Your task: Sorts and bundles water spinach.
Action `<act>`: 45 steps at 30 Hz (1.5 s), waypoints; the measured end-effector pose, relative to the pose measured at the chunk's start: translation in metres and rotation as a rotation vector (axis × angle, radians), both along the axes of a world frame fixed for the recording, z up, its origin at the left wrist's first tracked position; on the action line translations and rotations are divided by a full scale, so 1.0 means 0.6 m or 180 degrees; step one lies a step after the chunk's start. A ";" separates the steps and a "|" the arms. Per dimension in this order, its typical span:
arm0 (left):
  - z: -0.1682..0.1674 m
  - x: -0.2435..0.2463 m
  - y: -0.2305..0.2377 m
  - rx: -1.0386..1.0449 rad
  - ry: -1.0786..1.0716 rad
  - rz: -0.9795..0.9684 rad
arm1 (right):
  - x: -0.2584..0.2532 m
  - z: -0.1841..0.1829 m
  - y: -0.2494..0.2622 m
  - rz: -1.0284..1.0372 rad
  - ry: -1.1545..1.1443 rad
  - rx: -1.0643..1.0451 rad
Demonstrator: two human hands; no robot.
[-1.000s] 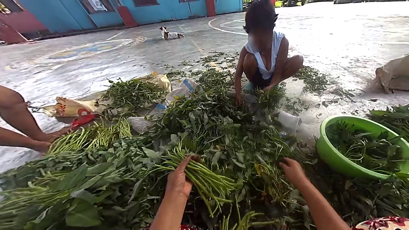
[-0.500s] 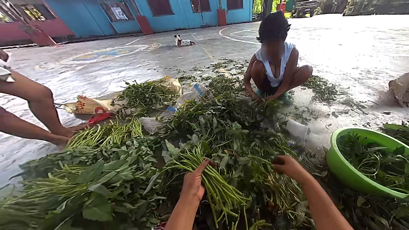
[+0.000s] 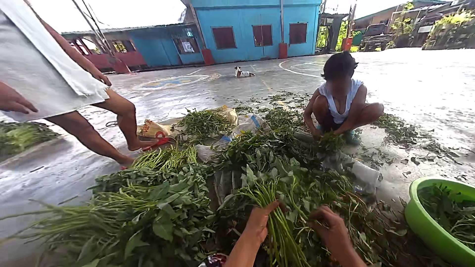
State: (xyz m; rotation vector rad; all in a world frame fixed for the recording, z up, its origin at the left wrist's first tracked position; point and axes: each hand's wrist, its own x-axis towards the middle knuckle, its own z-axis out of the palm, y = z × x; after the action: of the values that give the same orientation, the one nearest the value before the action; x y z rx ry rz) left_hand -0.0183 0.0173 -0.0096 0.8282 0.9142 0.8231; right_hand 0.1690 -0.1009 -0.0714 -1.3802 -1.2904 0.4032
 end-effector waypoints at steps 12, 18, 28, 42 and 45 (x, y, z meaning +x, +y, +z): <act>0.003 0.001 -0.013 0.0006 -0.0046 -0.0177 | 0.001 0.012 -0.015 0.0486 -0.0305 -0.0781; 0.004 0.019 -0.025 0.0476 0.0539 -0.0120 | -0.059 0.059 0.040 0.0567 0.1318 -0.1453; -0.022 0.015 -0.001 0.0593 0.0955 0.0259 | -0.123 0.050 0.106 -0.0189 0.2743 -0.0899; -0.014 0.010 0.008 -0.0124 0.0214 0.0385 | 0.028 -0.001 0.003 -0.0681 0.0750 -0.1906; -0.009 0.022 -0.005 0.0017 0.0144 -0.0285 | 0.054 0.022 -0.005 -0.0735 -0.0004 -0.1714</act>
State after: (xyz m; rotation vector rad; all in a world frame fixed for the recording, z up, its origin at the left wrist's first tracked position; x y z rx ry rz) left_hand -0.0049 0.0145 -0.0151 0.8892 0.9086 0.7316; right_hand 0.2012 -0.1041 -0.0579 -1.9566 -1.0433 0.6179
